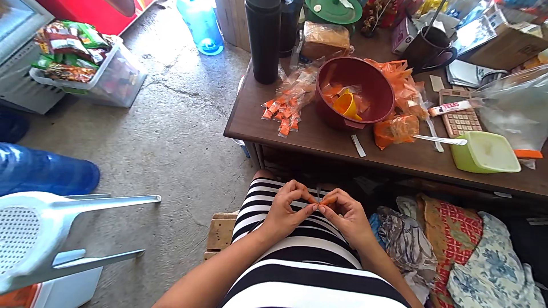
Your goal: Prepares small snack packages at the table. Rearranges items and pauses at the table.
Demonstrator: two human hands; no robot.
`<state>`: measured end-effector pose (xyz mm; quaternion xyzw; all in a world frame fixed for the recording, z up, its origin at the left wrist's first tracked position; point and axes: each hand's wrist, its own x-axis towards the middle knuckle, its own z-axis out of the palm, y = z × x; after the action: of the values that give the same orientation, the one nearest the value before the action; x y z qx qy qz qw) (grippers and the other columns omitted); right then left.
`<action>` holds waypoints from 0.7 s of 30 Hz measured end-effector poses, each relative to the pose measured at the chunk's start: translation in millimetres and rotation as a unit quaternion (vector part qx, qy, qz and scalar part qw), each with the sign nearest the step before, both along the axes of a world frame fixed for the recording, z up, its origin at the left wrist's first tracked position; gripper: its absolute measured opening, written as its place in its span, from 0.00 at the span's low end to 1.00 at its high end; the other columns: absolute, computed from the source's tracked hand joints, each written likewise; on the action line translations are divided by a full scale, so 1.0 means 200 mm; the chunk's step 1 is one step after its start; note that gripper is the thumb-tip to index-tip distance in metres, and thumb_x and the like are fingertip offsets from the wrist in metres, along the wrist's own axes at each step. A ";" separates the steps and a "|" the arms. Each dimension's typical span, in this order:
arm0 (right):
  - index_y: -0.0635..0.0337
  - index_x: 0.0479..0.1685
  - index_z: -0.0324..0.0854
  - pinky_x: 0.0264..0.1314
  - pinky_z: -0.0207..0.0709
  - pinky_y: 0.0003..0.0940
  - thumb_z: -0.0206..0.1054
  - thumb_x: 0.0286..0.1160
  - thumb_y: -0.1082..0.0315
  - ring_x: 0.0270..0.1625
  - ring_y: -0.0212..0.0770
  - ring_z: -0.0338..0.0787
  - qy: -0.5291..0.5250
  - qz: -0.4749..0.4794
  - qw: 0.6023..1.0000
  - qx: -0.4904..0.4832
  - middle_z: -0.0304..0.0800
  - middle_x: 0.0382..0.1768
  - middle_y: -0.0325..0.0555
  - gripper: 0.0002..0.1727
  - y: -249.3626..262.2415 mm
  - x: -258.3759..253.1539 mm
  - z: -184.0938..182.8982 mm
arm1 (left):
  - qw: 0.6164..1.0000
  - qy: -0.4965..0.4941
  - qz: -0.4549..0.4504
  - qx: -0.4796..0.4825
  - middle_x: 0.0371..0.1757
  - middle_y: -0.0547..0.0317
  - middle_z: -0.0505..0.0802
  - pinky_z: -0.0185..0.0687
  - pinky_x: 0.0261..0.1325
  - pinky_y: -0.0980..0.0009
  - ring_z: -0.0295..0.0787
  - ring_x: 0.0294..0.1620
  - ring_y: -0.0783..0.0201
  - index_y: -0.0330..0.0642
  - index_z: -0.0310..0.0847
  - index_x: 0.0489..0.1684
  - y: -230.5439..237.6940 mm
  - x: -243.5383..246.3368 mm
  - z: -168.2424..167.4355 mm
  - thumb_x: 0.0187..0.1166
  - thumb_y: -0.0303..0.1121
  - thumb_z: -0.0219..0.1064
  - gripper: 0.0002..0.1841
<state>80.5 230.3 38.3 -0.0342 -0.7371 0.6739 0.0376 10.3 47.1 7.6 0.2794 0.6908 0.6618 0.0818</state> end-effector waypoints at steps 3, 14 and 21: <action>0.57 0.36 0.89 0.31 0.73 0.09 0.75 0.70 0.66 0.31 0.16 0.78 0.000 -0.010 1.000 0.004 0.87 0.42 0.33 0.05 -0.01 0.00 0.00 | 0.998 -0.034 -0.039 0.047 0.45 0.61 0.87 0.76 0.61 0.81 0.81 0.54 0.78 0.35 0.90 0.37 0.00 0.00 0.00 0.75 0.30 0.73 0.06; 0.56 0.34 0.89 0.30 0.72 0.09 0.74 0.70 0.66 0.30 0.16 0.77 -0.024 -0.016 0.999 0.021 0.86 0.39 0.32 0.05 -0.03 0.00 0.01 | 0.989 -0.110 -0.057 0.080 0.43 0.69 0.88 0.78 0.59 0.81 0.81 0.53 0.81 0.37 0.90 0.32 -0.02 0.00 0.00 0.77 0.32 0.70 0.08; 0.57 0.34 0.89 0.30 0.72 0.09 0.74 0.70 0.66 0.30 0.16 0.78 -0.028 -0.009 0.999 0.023 0.86 0.39 0.32 0.04 -0.03 0.01 0.01 | 0.987 -0.130 -0.057 0.081 0.41 0.70 0.88 0.77 0.58 0.82 0.82 0.51 0.82 0.38 0.89 0.29 -0.02 0.00 0.00 0.76 0.31 0.71 0.07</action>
<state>82.8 224.2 40.3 -0.0588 -0.7527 0.6553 0.0244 10.1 44.0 8.2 0.2352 0.6018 0.7404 0.1856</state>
